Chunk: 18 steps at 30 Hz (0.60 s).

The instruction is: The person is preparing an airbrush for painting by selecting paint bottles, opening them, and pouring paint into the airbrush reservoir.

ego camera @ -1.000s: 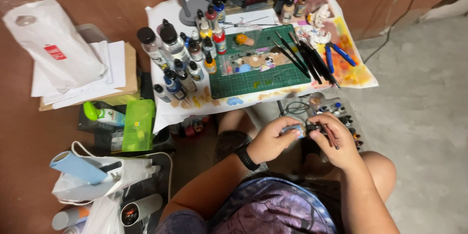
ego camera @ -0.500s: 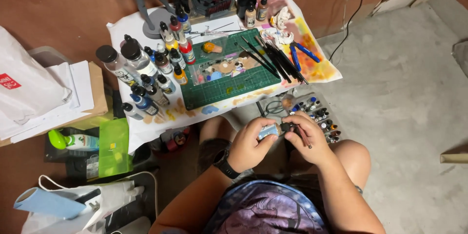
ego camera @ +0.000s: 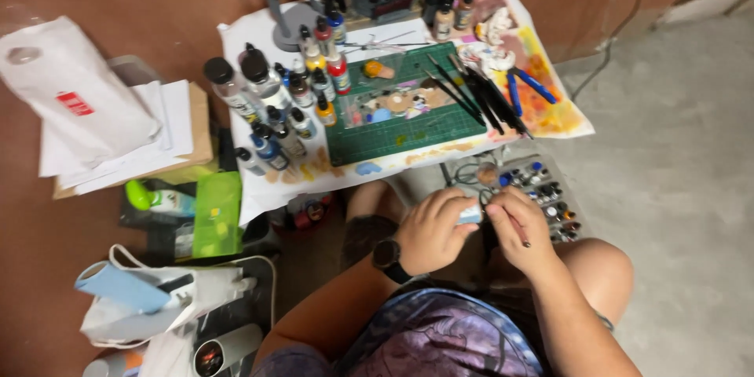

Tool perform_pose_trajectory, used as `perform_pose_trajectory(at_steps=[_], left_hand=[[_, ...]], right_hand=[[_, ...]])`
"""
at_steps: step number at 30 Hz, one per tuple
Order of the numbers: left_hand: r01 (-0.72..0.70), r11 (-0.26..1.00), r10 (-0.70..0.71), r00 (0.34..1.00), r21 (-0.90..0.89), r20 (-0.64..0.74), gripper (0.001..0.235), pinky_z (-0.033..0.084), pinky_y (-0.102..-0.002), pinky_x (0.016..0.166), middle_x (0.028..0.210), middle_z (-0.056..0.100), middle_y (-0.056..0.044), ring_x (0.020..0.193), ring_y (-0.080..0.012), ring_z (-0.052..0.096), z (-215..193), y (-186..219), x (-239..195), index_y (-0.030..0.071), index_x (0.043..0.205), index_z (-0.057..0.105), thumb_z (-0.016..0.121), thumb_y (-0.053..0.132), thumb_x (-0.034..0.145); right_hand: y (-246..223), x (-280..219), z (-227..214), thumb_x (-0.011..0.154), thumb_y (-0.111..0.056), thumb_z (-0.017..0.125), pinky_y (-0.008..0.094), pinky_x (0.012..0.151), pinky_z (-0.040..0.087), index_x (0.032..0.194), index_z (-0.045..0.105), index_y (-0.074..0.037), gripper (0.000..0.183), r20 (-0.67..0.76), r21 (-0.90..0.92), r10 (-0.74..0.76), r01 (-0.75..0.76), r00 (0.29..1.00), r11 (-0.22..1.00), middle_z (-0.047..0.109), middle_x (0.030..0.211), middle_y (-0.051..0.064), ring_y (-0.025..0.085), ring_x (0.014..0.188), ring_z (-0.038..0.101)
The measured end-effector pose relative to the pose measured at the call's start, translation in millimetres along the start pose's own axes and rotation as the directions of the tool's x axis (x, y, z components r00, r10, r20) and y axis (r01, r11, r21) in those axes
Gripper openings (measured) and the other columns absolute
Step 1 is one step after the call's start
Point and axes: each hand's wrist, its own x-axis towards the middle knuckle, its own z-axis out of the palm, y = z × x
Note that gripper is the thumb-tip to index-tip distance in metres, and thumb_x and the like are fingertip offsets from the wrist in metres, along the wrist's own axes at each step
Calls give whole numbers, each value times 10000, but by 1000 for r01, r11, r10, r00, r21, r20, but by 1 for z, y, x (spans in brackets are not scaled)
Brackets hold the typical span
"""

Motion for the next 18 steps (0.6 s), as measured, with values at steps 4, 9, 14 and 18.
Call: perform_pose_trajectory(at_steps=[4,9,14,18], left_hand=[[-30,1000,31,999,6,-29,356,584,-376,733,1074,630,-74,916,-281,702,-1,-1,2,92,1231,653,595,361,1004],[-37,999,36,998,-12,-53,358,583,-389,732,1068,605,-95,901,-305,689,-4,6,6,70,1226,637,566,357,1023],[-86,996,86,995,12,-45,360,572,-367,702,1042,611,-86,860,-280,688,-4,-5,7,73,1211,644,559,365,1019],[-97,993,101,993,62,-65,365,567,-365,684,1032,606,-93,836,-279,684,-8,0,8,65,1204,645,536,367,1031]], right_hand=[[-5,0,-4,1044,-208,572,421,706,528,935,704,-72,218,19,32,19,-19,1000,999,637,811,112,333,689,624],[3,-6,-5,1019,-174,611,450,754,538,1001,703,-75,136,58,18,52,-53,997,998,652,848,130,372,762,659],[-3,0,-3,1026,-158,593,427,769,529,995,701,-65,146,61,69,83,-88,995,994,645,842,120,319,752,648],[-12,2,-1,1020,-152,602,436,792,537,1023,708,-73,133,72,43,91,-94,993,995,647,852,113,326,776,663]])
